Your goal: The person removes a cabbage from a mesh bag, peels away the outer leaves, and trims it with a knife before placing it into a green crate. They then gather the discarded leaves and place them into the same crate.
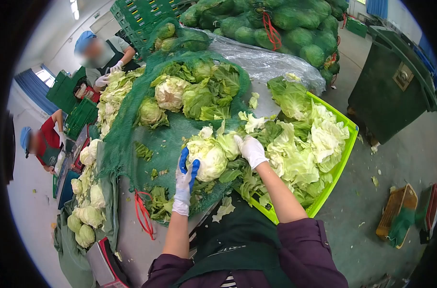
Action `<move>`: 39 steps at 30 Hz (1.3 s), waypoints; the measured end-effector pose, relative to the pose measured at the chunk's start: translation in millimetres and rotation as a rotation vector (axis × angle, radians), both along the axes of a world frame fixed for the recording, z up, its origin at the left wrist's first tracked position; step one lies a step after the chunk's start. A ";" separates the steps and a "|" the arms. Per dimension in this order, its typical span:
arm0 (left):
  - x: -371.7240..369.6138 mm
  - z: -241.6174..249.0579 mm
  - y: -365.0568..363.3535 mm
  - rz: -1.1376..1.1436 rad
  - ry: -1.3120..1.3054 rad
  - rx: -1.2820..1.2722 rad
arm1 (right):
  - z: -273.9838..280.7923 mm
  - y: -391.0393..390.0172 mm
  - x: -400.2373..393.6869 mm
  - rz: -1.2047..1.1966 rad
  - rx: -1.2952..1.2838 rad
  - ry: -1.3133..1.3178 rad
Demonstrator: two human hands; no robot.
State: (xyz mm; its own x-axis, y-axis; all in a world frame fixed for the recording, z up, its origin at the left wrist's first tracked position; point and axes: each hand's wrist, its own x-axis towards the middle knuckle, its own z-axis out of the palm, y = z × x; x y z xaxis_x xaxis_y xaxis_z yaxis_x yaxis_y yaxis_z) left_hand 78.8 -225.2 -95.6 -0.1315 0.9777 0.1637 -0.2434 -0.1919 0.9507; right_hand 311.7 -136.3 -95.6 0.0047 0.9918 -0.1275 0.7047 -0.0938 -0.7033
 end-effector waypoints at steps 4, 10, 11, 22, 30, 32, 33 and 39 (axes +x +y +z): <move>-11.5 -2.8 -0.1 -0.029 -0.053 -0.046 | 46.7 -33.6 -15.1 -0.100 0.438 0.095; 15.7 12.9 3.1 0.122 0.729 0.055 | 67.9 -18.2 -31.2 0.238 0.266 -0.097; 18.3 18.0 1.0 0.134 0.796 0.111 | 68.8 -8.5 -29.8 0.312 0.135 -0.071; 36.9 15.9 -35.4 0.328 1.008 0.184 | 28.6 49.5 -52.0 0.235 0.148 -0.251; 12.4 34.7 -27.8 0.192 -0.050 -0.314 | 46.5 -66.0 -46.4 -0.065 0.295 0.269; 30.0 37.8 -35.9 0.231 0.126 -0.185 | 28.1 -89.2 -66.8 -0.014 0.206 0.353; 39.3 36.1 -39.9 0.268 0.304 -0.053 | 27.6 -92.7 -72.9 -0.061 0.139 0.349; 40.1 39.2 -77.9 -0.033 0.540 -0.135 | 70.5 -13.0 15.1 0.399 -0.164 0.534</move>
